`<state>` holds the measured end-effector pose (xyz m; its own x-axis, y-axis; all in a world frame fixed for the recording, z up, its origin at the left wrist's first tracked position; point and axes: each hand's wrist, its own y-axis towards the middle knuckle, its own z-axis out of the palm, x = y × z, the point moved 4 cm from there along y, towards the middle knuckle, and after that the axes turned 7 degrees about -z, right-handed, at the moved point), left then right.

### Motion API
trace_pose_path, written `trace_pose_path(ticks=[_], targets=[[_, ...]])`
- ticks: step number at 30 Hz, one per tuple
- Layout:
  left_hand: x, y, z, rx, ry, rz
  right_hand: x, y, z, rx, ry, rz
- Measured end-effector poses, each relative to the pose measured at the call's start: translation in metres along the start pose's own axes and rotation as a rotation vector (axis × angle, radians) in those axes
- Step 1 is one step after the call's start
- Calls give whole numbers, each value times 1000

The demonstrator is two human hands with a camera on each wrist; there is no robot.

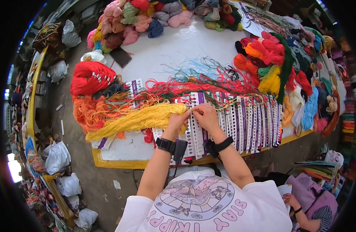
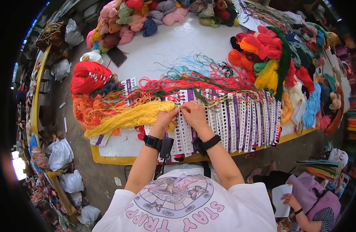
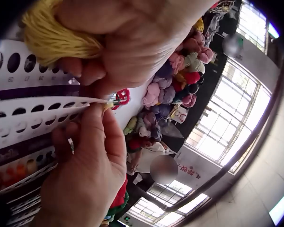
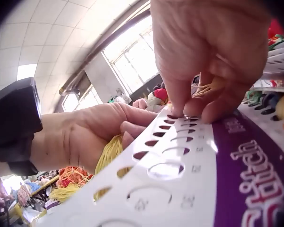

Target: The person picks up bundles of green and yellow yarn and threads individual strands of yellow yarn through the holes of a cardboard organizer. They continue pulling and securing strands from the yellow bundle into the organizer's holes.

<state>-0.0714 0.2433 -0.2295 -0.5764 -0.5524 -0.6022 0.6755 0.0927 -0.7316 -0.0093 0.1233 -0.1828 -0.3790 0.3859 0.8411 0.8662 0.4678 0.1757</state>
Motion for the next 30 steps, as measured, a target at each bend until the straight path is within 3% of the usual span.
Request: trace_pose_path(ticks=[4, 7, 10, 11, 14, 15, 18, 19, 21, 24, 25, 26, 29, 30], targets=[[2, 9, 0, -130, 84, 189, -3, 0, 1, 21, -21, -21], [-11, 1, -18, -142, -113, 137, -10, -5, 5, -10, -72, -17], [-26, -12, -25, 324, -655, -87, -7, -3, 8, 36, -159, 1], [-27, -12, -27, 431, -673, -70, -4, -2, 7, 65, -192, 12], [-22, -22, -5, 482, -253, -55, 1, 5, 4, 134, -91, 182], [-19, -23, 1, 254, 102, 73, 2, 6, 1, 142, 43, 290], [1, 6, 7, 15, 826, 781, -4, 9, 2, 56, -124, 229], [-7, 1, -2, -90, 783, 544, -7, 8, 6, 26, -160, 219], [-36, -5, -40, -187, 378, 102, -12, 1, 13, -31, -231, 207], [-61, -4, -184, -305, -310, 406, -9, -2, 18, -14, -322, 230], [-78, -21, -228, -362, -368, 455, -8, -2, 18, -13, -317, 230], [-76, -22, -292, -629, -336, 454, -7, -2, 18, -13, -311, 230], [-111, -87, -269, -825, -225, 482, -12, 0, 21, -19, -298, 201], [-112, -87, -250, -685, -141, 459, -12, 2, 24, -17, -289, 182]])
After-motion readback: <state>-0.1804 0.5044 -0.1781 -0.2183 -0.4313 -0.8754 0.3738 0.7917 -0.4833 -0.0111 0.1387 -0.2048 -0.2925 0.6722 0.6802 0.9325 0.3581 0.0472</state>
